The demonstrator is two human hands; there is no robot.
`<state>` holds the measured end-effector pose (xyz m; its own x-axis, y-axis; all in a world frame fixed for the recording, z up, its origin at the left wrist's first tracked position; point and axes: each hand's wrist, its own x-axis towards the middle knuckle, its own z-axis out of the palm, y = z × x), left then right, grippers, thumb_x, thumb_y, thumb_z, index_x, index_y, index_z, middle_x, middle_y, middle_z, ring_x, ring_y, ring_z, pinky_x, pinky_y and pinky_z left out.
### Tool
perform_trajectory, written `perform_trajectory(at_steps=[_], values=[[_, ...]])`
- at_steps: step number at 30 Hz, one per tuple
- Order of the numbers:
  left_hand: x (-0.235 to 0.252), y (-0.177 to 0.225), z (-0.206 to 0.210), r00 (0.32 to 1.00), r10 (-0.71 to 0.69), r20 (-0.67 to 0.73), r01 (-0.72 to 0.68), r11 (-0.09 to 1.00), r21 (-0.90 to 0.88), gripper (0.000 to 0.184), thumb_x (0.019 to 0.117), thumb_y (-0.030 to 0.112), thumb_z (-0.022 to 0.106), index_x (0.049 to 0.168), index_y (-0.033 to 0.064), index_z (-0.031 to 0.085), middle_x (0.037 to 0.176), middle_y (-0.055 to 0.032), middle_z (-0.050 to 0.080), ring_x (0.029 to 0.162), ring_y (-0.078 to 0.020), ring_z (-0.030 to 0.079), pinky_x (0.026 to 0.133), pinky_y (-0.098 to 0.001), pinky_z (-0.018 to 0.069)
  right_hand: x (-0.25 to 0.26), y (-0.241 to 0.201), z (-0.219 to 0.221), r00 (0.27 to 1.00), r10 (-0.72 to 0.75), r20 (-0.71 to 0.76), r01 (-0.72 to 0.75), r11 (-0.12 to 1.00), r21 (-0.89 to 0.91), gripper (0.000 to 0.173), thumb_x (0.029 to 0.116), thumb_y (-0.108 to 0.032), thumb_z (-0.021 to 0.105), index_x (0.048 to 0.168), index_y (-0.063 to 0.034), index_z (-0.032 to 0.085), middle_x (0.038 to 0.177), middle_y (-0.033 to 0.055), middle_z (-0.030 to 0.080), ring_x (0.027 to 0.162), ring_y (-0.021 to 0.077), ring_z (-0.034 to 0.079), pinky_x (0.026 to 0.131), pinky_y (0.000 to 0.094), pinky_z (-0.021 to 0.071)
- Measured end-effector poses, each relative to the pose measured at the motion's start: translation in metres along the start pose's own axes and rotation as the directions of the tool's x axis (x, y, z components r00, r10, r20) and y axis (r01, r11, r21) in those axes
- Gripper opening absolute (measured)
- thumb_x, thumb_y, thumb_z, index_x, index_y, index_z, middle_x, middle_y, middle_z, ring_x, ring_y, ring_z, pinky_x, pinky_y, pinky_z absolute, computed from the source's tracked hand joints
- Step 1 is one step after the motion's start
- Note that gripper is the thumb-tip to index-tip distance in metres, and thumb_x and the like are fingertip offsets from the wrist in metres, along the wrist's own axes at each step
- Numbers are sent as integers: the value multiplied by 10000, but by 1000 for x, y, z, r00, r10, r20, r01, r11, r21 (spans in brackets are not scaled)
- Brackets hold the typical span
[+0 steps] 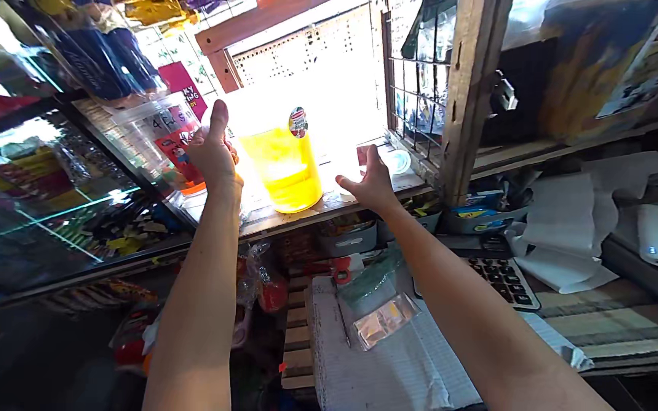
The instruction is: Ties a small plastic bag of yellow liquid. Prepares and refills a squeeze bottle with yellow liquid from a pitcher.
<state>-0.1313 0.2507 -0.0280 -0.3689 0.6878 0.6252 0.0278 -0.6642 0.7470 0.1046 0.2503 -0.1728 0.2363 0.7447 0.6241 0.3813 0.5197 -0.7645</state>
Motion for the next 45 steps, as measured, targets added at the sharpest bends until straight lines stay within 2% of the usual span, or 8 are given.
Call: perform_trajectory(at_steps=[5,10,13,18,25,31,36,45], values=[[3,23,-9,997,-49,63,47,998,37,421,991,399,665,674,242,437,517,111,371,399,-3,362,391,-159,333,0,-1,-1,999,23,25,-23,1000,3,888,727,-291,910,1432,13,463,1363,243,572,1186,364,616,952,551,529],[-2,55,-15,987,-88,132,75,992,101,397,1014,409,623,694,246,455,522,123,380,391,12,359,377,-142,321,3,0,0,999,28,40,-27,999,-27,778,755,-236,897,1380,22,512,1278,235,628,1158,359,637,976,560,518],[-7,72,-17,985,-108,138,88,986,142,410,1011,414,625,680,246,450,516,120,380,395,11,361,385,-143,315,3,-1,-1,999,25,48,-23,999,-48,718,756,-253,900,1326,14,554,1258,223,630,1157,349,631,973,561,513],[-16,90,-22,978,-140,158,109,976,186,371,1004,411,633,709,266,463,535,134,382,395,21,346,379,-132,311,2,-2,-2,998,20,62,-17,999,-39,731,746,-257,910,1327,13,558,1253,216,635,1150,344,632,966,557,517],[-27,96,-30,971,-173,166,133,964,229,348,999,425,638,726,265,494,552,139,412,406,29,365,382,-127,320,1,-2,-2,997,0,77,3,999,-42,761,713,-250,920,1326,14,555,1273,222,618,1136,350,634,933,554,530],[-30,99,-25,968,-186,167,136,952,273,319,984,407,665,745,261,511,560,135,425,408,32,371,384,-124,323,2,0,-1,998,-1,61,2,1000,-22,705,719,-222,904,1298,8,574,1246,209,637,1122,328,647,937,542,531],[-28,97,-21,959,-193,207,119,938,325,250,971,405,683,813,260,556,602,135,454,426,32,378,388,-120,322,3,0,-2,998,4,65,-2,999,-38,706,717,-230,906,1296,6,579,1228,207,649,1131,340,644,952,559,524],[-26,100,-20,950,-227,212,143,925,351,252,964,405,690,816,259,548,610,133,462,416,36,373,377,-116,323,3,0,-3,997,15,76,-12,999,-41,699,717,-223,913,1289,-1,578,1224,195,650,1116,328,648,947,545,524]])
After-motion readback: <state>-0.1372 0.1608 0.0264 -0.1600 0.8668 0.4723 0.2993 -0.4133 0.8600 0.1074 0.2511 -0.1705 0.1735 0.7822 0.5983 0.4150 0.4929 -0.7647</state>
